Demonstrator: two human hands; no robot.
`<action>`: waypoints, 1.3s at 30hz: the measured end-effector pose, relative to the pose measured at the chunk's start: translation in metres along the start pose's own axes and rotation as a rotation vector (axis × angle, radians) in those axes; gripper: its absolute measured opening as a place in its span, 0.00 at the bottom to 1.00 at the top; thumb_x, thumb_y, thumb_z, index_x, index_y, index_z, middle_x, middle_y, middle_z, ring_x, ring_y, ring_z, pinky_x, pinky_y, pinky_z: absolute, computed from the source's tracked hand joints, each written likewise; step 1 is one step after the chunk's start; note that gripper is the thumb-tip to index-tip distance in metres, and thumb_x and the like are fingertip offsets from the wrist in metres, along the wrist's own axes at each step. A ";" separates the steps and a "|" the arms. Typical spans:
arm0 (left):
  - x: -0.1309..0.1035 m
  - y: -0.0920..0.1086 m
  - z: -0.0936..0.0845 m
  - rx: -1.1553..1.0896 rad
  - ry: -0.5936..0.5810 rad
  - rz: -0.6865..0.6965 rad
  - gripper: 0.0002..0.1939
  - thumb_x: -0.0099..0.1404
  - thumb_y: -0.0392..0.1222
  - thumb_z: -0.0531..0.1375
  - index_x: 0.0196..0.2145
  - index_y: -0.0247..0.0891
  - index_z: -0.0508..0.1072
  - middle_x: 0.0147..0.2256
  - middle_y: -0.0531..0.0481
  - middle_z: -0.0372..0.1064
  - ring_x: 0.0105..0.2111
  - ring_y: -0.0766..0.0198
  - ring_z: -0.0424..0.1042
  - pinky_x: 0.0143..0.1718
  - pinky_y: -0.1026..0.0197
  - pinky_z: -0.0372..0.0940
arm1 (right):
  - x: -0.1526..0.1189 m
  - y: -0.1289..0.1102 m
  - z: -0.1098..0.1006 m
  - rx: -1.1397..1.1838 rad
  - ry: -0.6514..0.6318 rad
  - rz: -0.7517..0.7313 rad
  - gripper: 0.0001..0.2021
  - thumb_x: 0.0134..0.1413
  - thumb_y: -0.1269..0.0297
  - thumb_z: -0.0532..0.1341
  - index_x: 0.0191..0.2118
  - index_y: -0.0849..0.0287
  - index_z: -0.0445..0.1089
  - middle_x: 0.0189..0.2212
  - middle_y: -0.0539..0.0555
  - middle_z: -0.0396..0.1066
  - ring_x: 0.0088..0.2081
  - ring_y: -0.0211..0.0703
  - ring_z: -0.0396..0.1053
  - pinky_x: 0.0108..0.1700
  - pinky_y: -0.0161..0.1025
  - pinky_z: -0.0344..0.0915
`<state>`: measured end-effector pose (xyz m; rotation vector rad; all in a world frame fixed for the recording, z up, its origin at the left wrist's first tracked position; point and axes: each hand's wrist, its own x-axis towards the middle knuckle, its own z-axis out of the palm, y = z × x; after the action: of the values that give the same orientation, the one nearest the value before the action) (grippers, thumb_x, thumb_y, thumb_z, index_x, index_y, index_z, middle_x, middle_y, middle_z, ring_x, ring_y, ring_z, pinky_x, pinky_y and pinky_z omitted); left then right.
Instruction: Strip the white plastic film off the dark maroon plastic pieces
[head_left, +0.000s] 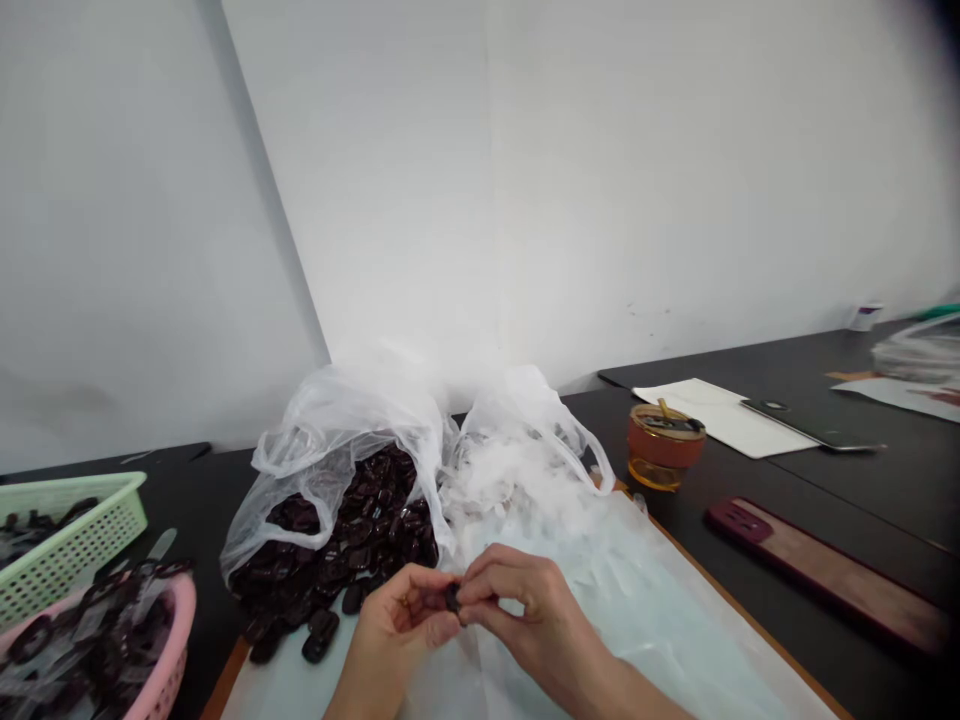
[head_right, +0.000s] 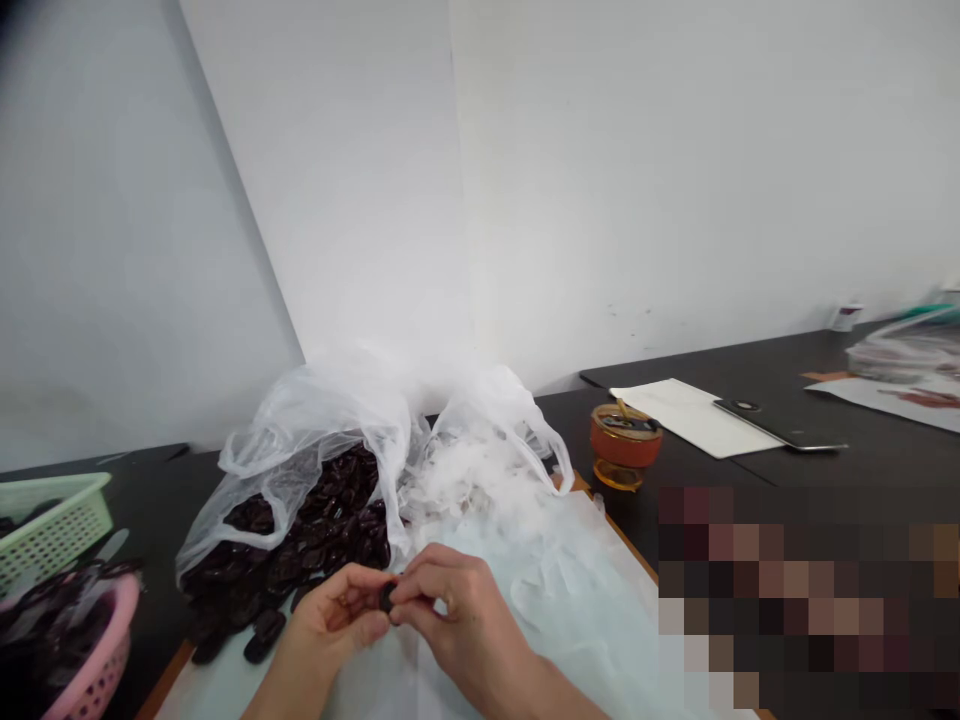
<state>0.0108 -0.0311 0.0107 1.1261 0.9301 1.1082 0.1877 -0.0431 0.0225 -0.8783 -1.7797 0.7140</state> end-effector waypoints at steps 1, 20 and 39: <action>0.000 0.000 0.000 0.000 -0.005 0.003 0.15 0.43 0.40 0.75 0.30 0.37 0.80 0.28 0.48 0.79 0.31 0.62 0.72 0.35 0.62 0.65 | 0.000 0.000 0.000 -0.003 -0.002 -0.006 0.07 0.50 0.78 0.66 0.31 0.59 0.79 0.31 0.53 0.75 0.32 0.38 0.73 0.35 0.30 0.66; -0.004 -0.001 -0.001 -0.204 -0.124 -0.025 0.10 0.55 0.37 0.67 0.34 0.44 0.71 0.34 0.55 0.66 0.27 0.69 0.65 0.27 0.64 0.61 | -0.003 0.008 0.009 -0.013 -0.124 0.136 0.16 0.39 0.66 0.74 0.37 0.58 0.73 0.34 0.50 0.72 0.34 0.39 0.68 0.38 0.34 0.66; -0.003 0.000 -0.005 0.015 -0.093 -0.135 0.10 0.57 0.48 0.64 0.31 0.39 0.70 0.20 0.57 0.66 0.18 0.71 0.60 0.20 0.67 0.55 | -0.003 0.003 0.000 -0.203 -0.117 0.003 0.17 0.43 0.77 0.69 0.41 0.55 0.74 0.36 0.52 0.72 0.41 0.42 0.69 0.43 0.36 0.66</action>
<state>0.0056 -0.0334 0.0094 1.1012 0.9283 0.9330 0.1889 -0.0440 0.0181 -0.9912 -1.9813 0.6041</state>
